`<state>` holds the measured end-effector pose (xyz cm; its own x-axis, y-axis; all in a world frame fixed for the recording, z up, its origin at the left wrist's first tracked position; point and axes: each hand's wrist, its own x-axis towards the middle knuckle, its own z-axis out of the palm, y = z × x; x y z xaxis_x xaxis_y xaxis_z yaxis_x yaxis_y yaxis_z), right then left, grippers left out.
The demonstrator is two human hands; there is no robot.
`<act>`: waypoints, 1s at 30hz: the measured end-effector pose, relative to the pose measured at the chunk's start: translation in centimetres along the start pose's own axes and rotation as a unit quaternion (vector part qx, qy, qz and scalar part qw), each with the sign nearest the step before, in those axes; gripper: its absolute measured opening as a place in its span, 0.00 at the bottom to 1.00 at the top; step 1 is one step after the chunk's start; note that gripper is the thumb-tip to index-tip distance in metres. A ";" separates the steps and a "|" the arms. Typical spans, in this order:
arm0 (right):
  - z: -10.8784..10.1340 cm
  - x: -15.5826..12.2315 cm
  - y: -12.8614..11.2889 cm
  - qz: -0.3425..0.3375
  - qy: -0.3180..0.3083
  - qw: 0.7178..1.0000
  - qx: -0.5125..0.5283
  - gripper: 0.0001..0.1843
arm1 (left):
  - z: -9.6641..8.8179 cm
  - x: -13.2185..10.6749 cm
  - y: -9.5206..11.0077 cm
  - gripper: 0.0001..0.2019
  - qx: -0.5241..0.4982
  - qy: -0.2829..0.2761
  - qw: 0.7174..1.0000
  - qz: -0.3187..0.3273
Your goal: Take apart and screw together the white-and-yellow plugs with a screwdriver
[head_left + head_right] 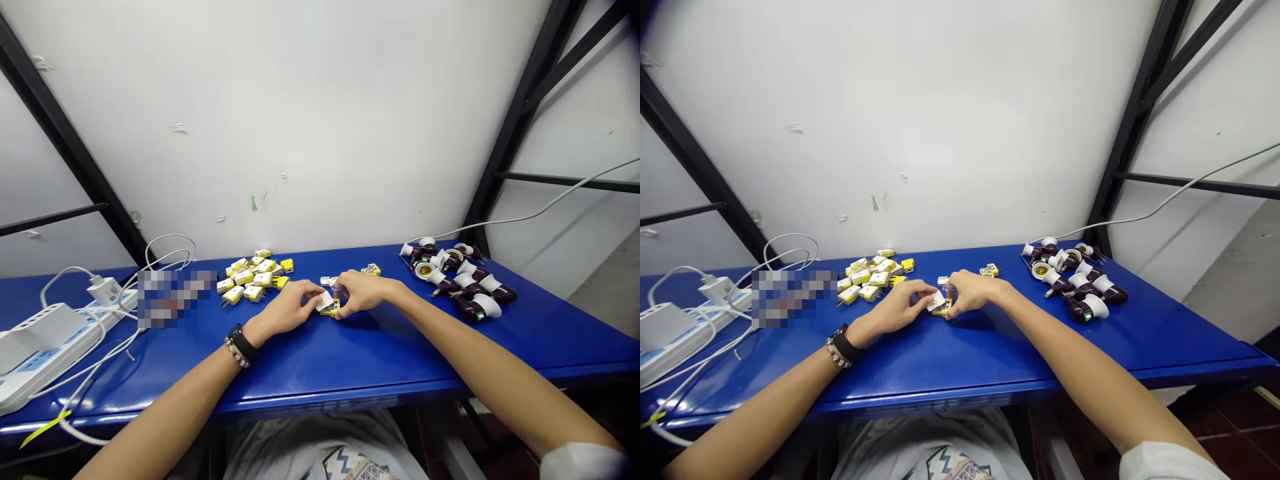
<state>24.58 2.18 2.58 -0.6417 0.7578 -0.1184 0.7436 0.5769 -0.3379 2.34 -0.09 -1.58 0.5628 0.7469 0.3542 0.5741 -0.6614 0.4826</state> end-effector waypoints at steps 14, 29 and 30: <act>-0.7 -0.4 0.4 0.012 -0.012 1.000 0.003 0.20 | -3.4 -0.5 -3.1 0.14 0.011 -0.014 0.992 -0.126; -2.7 -1.3 1.9 0.062 -0.059 0.996 -0.041 0.24 | -0.1 1.3 -1.0 0.10 0.056 0.118 0.991 -0.021; -2.8 -1.3 2.1 0.061 -0.068 0.995 -0.037 0.25 | 0.2 1.8 -0.9 0.09 0.074 0.099 0.992 -0.016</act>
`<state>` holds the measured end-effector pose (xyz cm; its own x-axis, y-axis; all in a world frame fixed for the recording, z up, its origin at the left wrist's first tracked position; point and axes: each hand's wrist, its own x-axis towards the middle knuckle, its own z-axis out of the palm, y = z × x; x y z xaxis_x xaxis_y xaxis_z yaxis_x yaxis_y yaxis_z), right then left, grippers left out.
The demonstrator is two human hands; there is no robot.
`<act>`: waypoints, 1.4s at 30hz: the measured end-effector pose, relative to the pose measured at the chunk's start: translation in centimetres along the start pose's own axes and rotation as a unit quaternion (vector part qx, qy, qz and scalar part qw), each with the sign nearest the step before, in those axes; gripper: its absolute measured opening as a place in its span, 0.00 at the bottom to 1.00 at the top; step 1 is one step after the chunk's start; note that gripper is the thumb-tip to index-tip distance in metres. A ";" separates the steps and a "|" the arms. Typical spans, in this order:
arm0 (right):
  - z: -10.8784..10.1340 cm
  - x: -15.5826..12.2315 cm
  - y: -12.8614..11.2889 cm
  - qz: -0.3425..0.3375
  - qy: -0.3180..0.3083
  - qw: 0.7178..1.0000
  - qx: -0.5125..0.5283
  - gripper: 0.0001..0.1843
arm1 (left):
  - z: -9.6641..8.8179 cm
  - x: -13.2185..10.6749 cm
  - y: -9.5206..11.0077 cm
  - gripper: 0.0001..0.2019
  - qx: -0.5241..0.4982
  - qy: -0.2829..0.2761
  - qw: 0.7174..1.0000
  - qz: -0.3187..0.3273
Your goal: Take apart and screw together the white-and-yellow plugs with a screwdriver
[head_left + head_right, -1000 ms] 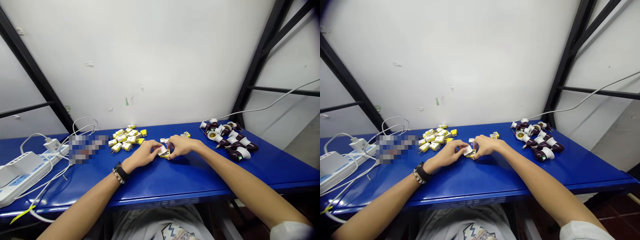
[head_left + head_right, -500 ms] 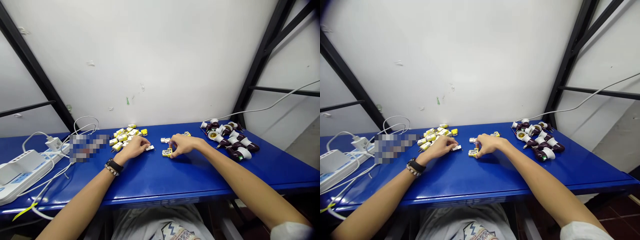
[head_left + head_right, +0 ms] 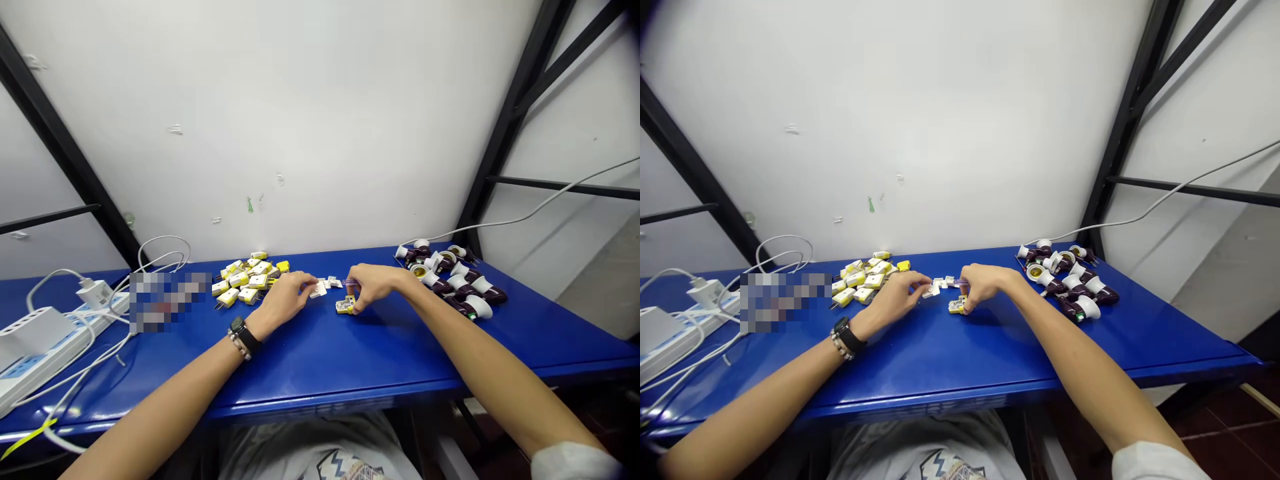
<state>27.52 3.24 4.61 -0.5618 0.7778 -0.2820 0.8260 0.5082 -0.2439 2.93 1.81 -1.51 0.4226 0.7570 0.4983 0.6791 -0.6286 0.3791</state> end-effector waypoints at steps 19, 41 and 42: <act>-2.8 -2.0 6.5 0.112 0.103 0.988 0.034 0.22 | -0.3 1.2 0.3 0.14 0.120 -0.029 0.991 0.053; -1.9 -0.7 2.6 0.003 0.376 0.923 0.081 0.20 | -5.6 -0.2 -7.7 0.27 0.159 -0.191 0.968 -0.046; -1.8 -0.6 2.4 0.000 0.375 0.923 0.081 0.19 | -5.3 -0.2 -7.6 0.26 0.166 -0.183 0.968 -0.040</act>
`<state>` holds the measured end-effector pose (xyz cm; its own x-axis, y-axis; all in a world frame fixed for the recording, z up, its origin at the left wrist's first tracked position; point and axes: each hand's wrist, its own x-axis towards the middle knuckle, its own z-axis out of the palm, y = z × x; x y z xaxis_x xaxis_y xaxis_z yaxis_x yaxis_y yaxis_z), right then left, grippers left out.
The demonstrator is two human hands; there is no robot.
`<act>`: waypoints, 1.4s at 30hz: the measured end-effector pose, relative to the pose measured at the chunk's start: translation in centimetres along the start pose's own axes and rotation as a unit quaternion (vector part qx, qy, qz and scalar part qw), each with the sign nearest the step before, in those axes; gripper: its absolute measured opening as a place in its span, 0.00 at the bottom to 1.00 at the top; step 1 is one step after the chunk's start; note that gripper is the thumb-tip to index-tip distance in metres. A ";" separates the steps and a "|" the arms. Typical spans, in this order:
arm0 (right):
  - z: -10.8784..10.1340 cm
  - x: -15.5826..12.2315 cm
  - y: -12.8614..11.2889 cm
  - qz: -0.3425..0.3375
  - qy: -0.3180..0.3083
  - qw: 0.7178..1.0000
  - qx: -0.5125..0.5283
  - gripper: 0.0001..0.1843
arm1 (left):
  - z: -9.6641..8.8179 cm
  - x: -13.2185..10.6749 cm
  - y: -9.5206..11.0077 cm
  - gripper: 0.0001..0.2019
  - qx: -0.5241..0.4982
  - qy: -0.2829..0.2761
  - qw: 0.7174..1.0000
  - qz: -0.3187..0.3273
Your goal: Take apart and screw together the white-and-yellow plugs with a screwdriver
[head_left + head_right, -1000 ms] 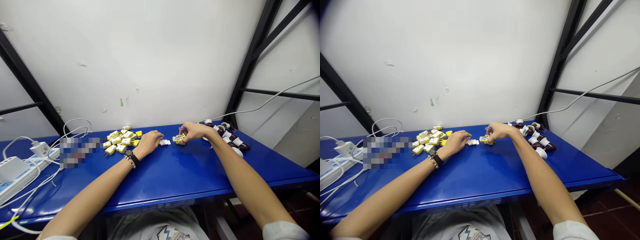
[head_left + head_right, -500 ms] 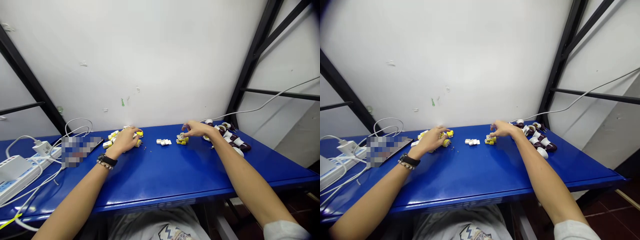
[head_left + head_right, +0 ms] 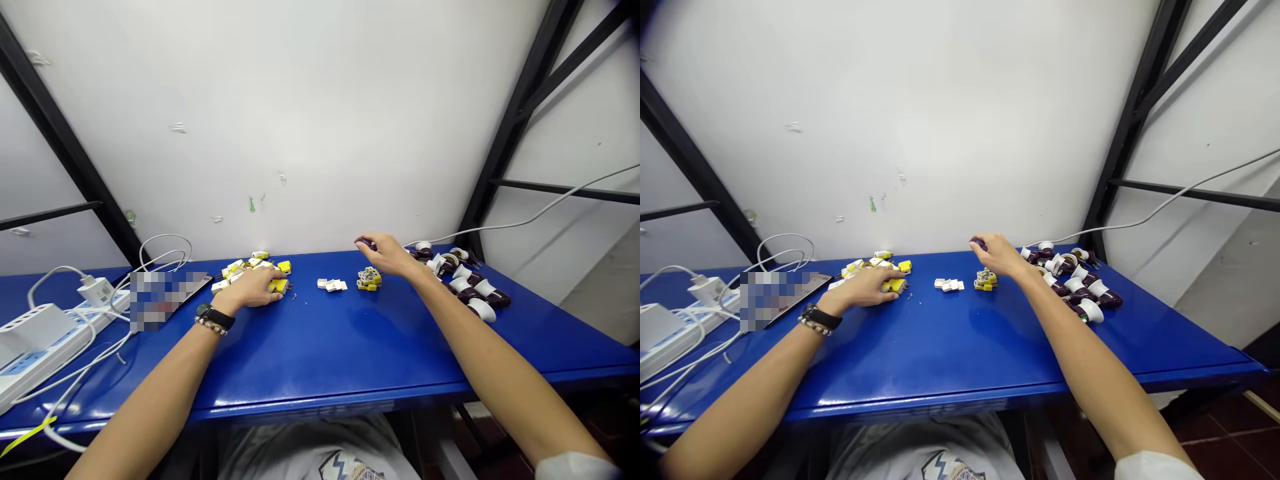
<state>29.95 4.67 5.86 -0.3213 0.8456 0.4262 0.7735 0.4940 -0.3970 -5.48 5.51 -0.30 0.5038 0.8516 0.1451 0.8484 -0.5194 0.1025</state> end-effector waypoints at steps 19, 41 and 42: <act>0.6 -0.2 -2.0 -0.019 0.175 0.982 0.067 0.20 | -0.8 0.4 3.1 0.18 -0.230 0.215 0.949 0.012; 2.3 -1.2 -4.7 -0.038 0.109 0.966 0.232 0.21 | -0.6 -1.7 11.7 0.26 -0.213 -0.042 0.946 0.240; 2.3 -1.2 -4.7 -0.041 0.109 0.965 0.234 0.21 | -0.7 -1.7 11.5 0.28 -0.208 -0.048 0.946 0.244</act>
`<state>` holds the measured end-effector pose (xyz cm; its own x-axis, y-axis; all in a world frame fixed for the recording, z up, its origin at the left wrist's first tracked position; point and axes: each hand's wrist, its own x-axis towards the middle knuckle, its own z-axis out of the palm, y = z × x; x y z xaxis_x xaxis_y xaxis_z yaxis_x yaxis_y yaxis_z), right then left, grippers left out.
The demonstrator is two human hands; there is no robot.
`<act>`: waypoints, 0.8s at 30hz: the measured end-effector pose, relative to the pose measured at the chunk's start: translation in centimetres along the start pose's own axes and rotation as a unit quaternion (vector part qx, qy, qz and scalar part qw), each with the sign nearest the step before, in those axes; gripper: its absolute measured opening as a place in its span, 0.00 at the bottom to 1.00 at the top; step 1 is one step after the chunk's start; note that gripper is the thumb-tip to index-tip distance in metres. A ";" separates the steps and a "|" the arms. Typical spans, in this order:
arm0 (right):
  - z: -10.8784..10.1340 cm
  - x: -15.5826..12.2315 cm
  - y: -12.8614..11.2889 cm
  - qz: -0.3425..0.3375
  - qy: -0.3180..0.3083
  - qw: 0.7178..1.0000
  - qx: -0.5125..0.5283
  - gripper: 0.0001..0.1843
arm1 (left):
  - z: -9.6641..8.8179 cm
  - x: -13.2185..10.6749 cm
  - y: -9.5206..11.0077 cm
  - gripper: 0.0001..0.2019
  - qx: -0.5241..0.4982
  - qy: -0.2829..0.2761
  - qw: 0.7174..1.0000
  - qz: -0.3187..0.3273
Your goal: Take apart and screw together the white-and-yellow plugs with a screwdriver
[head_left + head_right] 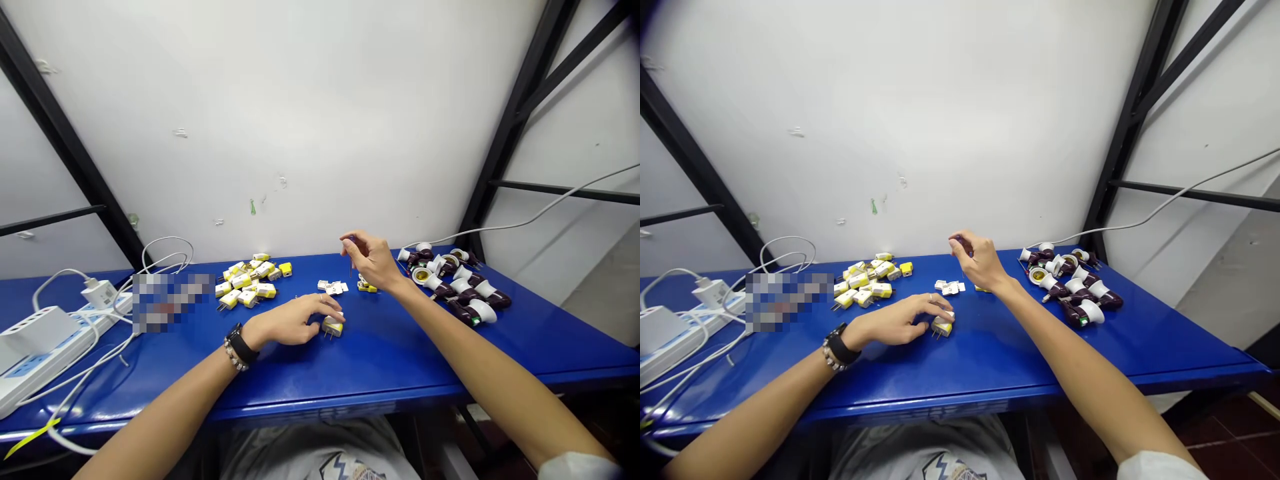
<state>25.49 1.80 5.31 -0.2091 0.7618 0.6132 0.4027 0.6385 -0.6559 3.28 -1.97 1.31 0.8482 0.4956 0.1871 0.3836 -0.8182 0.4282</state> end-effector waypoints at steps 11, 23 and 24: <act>1.5 -0.8 -0.6 0.042 -0.068 0.992 0.102 0.19 | 0.8 0.5 -1.0 0.13 0.174 0.088 0.970 -0.147; 3.9 -2.1 -0.5 0.017 -0.123 0.991 0.059 0.14 | 1.0 0.4 -1.3 0.12 0.179 0.097 0.967 -0.153; 3.9 -2.1 -0.4 0.015 -0.125 0.990 0.059 0.13 | 1.0 0.4 -1.3 0.12 0.176 0.102 0.968 -0.146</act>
<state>22.27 0.38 2.62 -0.4190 0.7747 0.4737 0.3078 0.6119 -0.7286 3.49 -1.00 -0.10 0.6096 0.7380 0.2894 0.7270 -0.6660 0.1669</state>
